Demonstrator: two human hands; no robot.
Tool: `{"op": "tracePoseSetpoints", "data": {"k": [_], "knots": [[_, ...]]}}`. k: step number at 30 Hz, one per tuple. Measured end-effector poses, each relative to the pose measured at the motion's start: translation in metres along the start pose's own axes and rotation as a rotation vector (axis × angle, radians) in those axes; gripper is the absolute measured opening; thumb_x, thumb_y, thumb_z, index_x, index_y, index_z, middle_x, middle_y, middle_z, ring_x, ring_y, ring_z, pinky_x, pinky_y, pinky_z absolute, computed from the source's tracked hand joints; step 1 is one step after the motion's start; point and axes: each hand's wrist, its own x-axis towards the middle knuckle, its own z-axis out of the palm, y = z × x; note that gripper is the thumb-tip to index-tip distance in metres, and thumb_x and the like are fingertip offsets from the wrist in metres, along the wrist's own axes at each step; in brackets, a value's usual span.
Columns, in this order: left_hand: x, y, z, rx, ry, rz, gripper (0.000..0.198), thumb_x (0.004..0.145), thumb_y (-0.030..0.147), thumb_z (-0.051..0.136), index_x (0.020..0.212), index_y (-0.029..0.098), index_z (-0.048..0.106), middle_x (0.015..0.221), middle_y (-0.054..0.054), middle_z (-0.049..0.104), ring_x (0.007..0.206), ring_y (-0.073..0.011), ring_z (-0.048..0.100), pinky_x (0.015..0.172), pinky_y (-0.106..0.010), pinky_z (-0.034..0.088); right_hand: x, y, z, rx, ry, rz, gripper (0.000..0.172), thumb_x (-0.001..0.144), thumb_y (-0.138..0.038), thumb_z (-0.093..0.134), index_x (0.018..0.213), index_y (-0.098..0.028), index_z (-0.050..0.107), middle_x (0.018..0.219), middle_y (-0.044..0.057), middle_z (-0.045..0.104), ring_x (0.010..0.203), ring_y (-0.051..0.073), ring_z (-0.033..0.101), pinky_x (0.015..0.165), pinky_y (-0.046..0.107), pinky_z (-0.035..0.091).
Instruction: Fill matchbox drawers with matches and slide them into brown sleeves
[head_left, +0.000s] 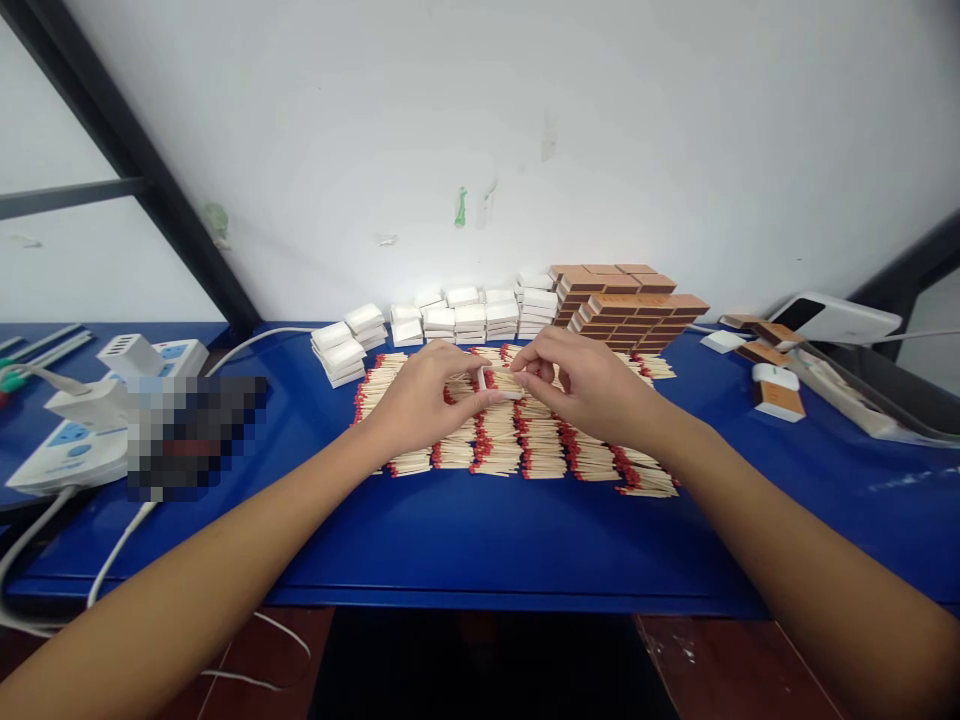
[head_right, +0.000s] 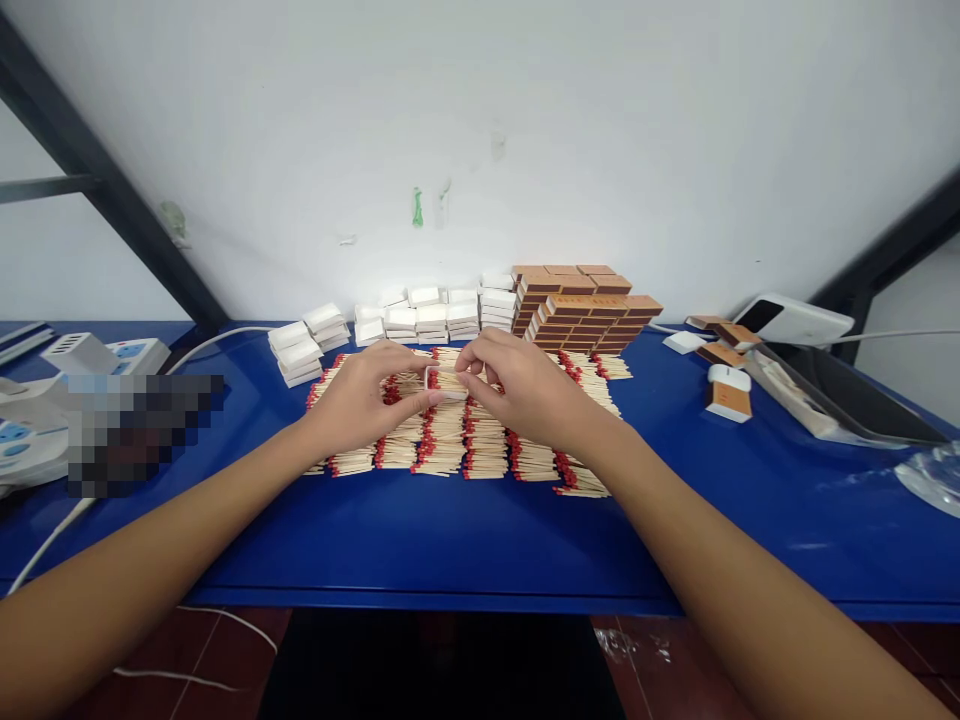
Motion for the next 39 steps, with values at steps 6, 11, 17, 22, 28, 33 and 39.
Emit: {"op": "tracePoseSetpoints", "data": {"k": [6,11,17,22,28,33,39], "knots": [[0.002,-0.001,-0.001,0.001,0.014,-0.018,0.033,0.1,0.056,0.072,0.105,0.024,0.079,0.099,-0.006,0.079,0.099,-0.0262,0.071,0.09,-0.043,0.055,0.0,0.001,-0.005,0.008,0.009,0.026,0.015,0.102,-0.036,0.06,0.096,-0.023,0.067,0.094,0.007,0.067,0.082,0.022,0.059,0.072,0.035,0.045],[0.001,-0.002,-0.002,-0.001,0.016,-0.003,0.033,0.1,0.056,0.071,0.104,0.024,0.079,0.099,-0.007,0.079,0.098,-0.0259,0.071,0.09,-0.043,0.055,0.002,-0.004,-0.006,0.016,-0.029,0.04,0.02,0.102,-0.038,0.06,0.089,-0.024,0.065,0.087,0.006,0.065,0.08,0.022,0.058,0.072,0.035,0.044],[0.001,0.0,-0.001,0.002,0.024,0.016,0.037,0.1,0.055,0.072,0.116,0.023,0.079,0.101,-0.007,0.079,0.099,-0.0262,0.07,0.09,-0.042,0.055,0.001,-0.003,0.001,0.054,-0.05,0.053,0.02,0.104,-0.038,0.058,0.092,-0.023,0.064,0.089,0.006,0.066,0.08,0.021,0.059,0.07,0.033,0.042],[0.001,-0.001,0.0,0.005,0.021,0.003,0.04,0.099,0.058,0.073,0.118,0.023,0.078,0.102,-0.007,0.079,0.1,-0.0264,0.071,0.088,-0.041,0.054,0.0,-0.002,0.0,0.051,-0.025,0.032,0.019,0.103,-0.037,0.059,0.091,-0.023,0.065,0.088,0.005,0.066,0.079,0.02,0.059,0.069,0.033,0.042],[0.003,-0.005,-0.004,0.059,0.058,-0.033,0.029,0.099,0.051,0.075,0.108,0.024,0.079,0.1,-0.005,0.08,0.099,-0.0257,0.07,0.088,-0.041,0.054,0.001,0.003,-0.015,-0.025,-0.123,0.141,0.017,0.099,-0.035,0.062,0.087,-0.023,0.067,0.08,0.004,0.068,0.071,0.019,0.058,0.064,0.033,0.041],[0.003,-0.007,-0.007,0.086,0.078,-0.067,0.027,0.098,0.043,0.078,0.116,0.023,0.078,0.108,-0.005,0.081,0.105,-0.0265,0.071,0.093,-0.043,0.055,0.001,0.009,-0.018,-0.103,-0.395,0.24,0.011,0.092,-0.027,0.066,0.082,-0.023,0.068,0.08,0.004,0.071,0.072,0.02,0.061,0.063,0.033,0.041],[0.003,-0.006,-0.008,0.091,0.072,-0.06,0.025,0.099,0.044,0.075,0.112,0.023,0.078,0.108,-0.005,0.081,0.105,-0.0269,0.071,0.093,-0.045,0.056,0.0,0.015,-0.016,-0.133,-0.43,0.316,0.008,0.09,-0.026,0.068,0.083,-0.024,0.068,0.079,0.003,0.072,0.072,0.02,0.063,0.062,0.033,0.041]]}}
